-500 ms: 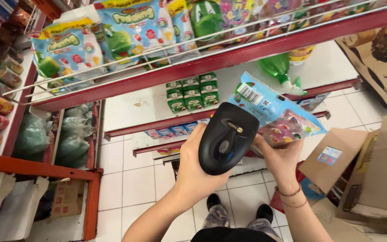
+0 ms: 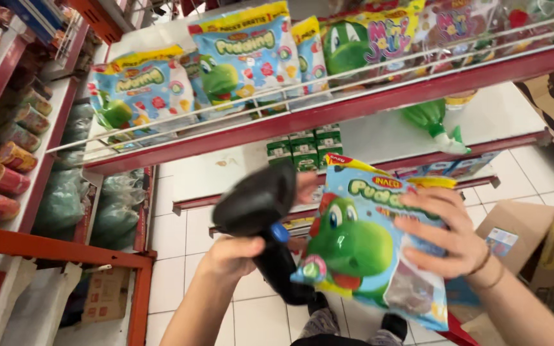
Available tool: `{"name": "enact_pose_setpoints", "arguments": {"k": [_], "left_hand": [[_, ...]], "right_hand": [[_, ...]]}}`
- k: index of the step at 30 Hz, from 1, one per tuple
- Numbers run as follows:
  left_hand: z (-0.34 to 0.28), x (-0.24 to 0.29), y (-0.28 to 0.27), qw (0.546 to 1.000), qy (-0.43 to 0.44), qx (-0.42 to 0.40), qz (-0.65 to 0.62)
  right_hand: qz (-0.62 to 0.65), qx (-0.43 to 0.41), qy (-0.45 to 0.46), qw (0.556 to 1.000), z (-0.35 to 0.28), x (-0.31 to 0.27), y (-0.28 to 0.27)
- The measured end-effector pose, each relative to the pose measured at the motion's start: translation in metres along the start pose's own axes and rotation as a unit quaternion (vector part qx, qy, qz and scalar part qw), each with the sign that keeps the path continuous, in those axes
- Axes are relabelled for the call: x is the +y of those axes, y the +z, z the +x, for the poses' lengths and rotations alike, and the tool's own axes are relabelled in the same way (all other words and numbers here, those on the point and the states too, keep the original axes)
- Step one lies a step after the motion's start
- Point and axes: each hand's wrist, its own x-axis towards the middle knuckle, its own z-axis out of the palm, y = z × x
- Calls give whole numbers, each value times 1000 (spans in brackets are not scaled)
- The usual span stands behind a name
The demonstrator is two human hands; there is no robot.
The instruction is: The person removes snack items from a cardboard box, scans each with a handheld barcode scanner, and places them on a refrigerated display shelf. The person handles multiple snack packages and a green bottle, arranging them on the shelf.
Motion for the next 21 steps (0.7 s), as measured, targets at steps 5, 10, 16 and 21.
{"name": "enact_pose_setpoints", "arguments": {"k": [5,10,16,21], "left_hand": [[-6,-27,-23,992,-97,-62,-58],[-11,-24,-41,981,-115,-150,-51],[-26,-24,-44,988,-26,-99,115],[-60,-22,-52,996,21,-8,91]], "right_hand": [[-92,-75,-174,978,31,14,-8],[-139,-79,-250,955,29,32,5],[-192,-27,-130,972,-12,32,31],[-48,-73,200,976,-31,3,77]]}}
